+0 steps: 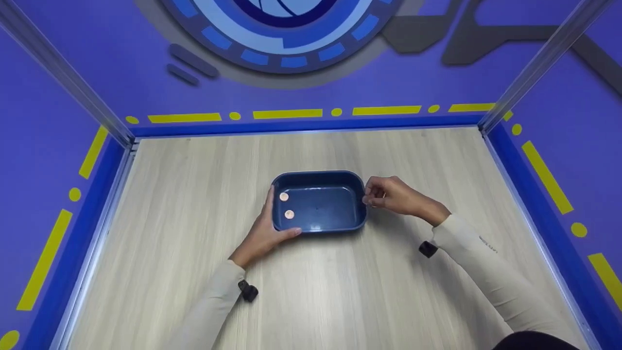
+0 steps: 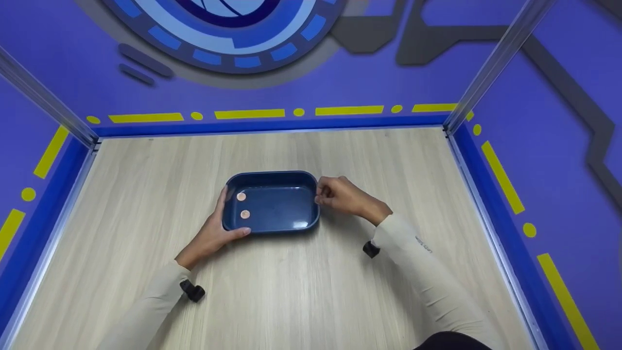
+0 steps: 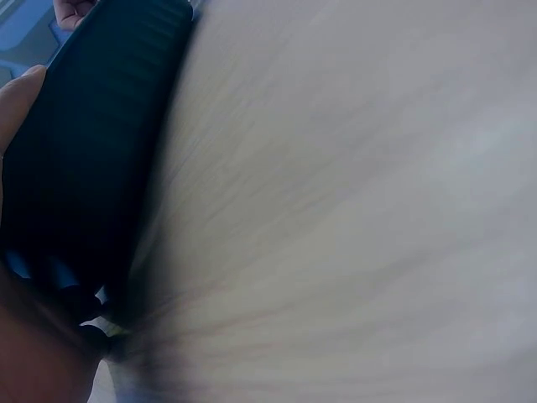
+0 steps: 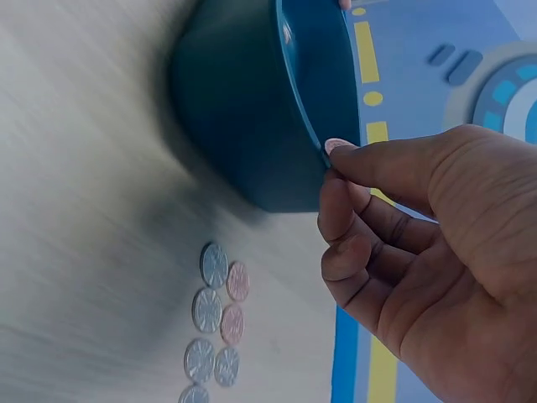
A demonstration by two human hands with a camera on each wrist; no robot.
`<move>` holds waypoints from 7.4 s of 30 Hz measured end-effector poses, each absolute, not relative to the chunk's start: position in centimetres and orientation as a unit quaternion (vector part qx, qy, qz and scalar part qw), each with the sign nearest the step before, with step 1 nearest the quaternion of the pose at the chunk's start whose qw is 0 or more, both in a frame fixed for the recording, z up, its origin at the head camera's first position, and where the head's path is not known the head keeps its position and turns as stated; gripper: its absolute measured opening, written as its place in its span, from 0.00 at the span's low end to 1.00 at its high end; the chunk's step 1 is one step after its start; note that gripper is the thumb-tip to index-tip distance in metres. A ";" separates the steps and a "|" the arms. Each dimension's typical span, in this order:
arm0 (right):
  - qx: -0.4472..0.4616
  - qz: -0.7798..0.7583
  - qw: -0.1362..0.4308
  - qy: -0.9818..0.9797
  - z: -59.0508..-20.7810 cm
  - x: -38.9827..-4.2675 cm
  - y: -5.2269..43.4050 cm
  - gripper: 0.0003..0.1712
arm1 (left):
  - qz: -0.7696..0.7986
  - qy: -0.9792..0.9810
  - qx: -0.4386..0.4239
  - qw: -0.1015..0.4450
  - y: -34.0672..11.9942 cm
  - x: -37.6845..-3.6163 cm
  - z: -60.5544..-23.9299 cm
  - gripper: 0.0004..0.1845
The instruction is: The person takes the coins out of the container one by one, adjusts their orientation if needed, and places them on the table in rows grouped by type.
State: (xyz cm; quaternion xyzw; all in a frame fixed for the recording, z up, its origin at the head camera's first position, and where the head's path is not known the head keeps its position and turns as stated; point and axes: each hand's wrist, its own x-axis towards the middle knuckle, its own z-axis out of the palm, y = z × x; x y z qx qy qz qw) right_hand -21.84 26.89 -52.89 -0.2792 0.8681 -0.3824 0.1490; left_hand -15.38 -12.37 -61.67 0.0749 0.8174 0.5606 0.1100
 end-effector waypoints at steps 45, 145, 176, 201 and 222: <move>-0.117 -0.393 0.101 0.906 -58.8 -23.2 36.5 0.05 | 0.551 0.825 0.076 0.100 -12.5 -15.3 -61.6 0.75; -0.368 -0.299 0.095 0.875 -52.8 -23.7 17.7 0.07 | 0.547 0.827 0.088 0.093 -12.5 -15.4 -61.8 0.75; -0.438 -0.253 0.202 0.839 -56.8 -24.8 9.9 0.14 | 0.553 0.822 0.092 0.101 -12.6 -15.5 -61.8 0.76; -0.394 -0.292 0.165 0.856 -58.1 -23.8 8.0 0.04 | 0.551 0.822 0.102 0.100 -12.5 -15.6 -62.0 0.75; -0.371 -0.338 0.114 0.857 -55.7 -23.1 12.8 0.05 | 0.547 0.826 0.079 0.107 -12.5 -15.4 -61.8 0.75</move>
